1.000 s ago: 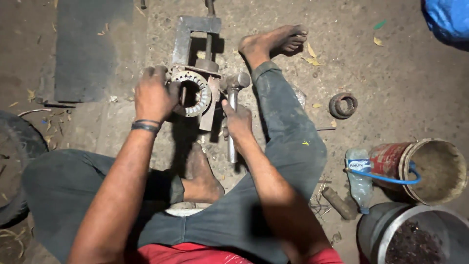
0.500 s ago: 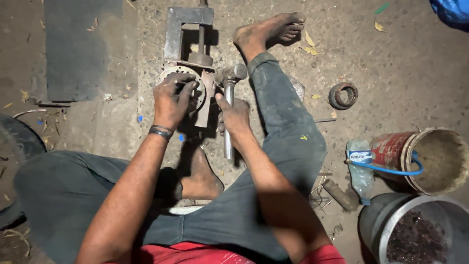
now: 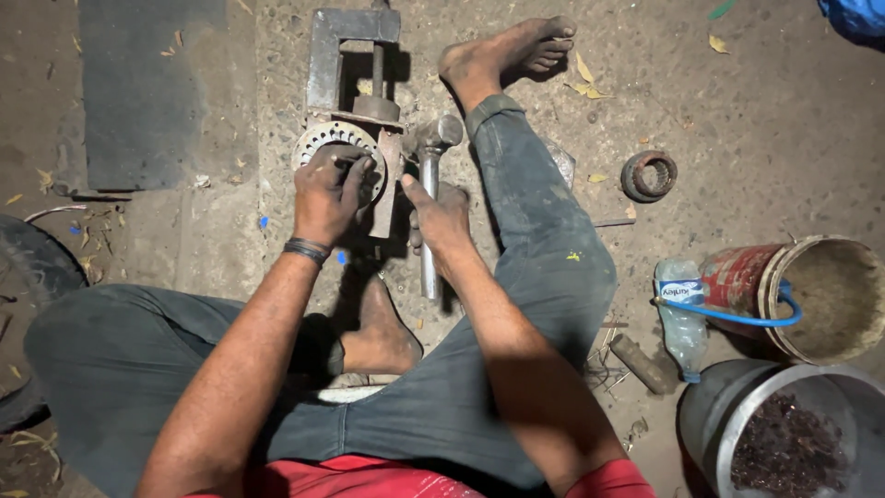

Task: The person sits on the floor and uses a hammer to repeatedly strike a circular metal part held in a bench vise. The person adjusts the part's position occasionally while continuing to hammer it.

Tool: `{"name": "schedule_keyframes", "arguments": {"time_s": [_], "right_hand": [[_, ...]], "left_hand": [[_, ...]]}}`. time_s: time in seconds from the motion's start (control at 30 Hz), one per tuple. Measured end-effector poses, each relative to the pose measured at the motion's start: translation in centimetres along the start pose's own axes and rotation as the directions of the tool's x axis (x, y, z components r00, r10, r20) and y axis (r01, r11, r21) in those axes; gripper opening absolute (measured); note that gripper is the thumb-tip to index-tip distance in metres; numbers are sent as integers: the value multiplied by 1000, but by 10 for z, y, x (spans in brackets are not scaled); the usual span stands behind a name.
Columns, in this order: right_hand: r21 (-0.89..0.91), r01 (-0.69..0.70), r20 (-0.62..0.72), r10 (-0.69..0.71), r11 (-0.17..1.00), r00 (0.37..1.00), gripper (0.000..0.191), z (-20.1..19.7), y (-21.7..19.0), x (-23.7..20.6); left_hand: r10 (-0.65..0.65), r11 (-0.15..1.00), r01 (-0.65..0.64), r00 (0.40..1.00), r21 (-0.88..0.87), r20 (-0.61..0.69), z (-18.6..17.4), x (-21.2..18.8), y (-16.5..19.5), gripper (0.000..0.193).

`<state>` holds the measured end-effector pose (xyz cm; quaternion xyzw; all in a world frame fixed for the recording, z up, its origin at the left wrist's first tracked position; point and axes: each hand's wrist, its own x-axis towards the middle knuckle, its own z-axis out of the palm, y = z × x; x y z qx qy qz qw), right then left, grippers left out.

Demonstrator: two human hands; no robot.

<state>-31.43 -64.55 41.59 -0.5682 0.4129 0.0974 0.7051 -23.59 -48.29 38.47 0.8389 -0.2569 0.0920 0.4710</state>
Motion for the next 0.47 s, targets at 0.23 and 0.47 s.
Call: {"name": "schedule_keyframes", "arguments": {"time_s": [0.23,0.47], "right_hand": [[-23,118,-1,-118,993,993,37,-2,9,5],[-352,634,29,-669,688,742,50,-32,-3,-29]], "left_hand": [[63,974,-104,978,200,200,1,3,8,31],[62,908,-173,956,381,285,20,8,3,27]]}}
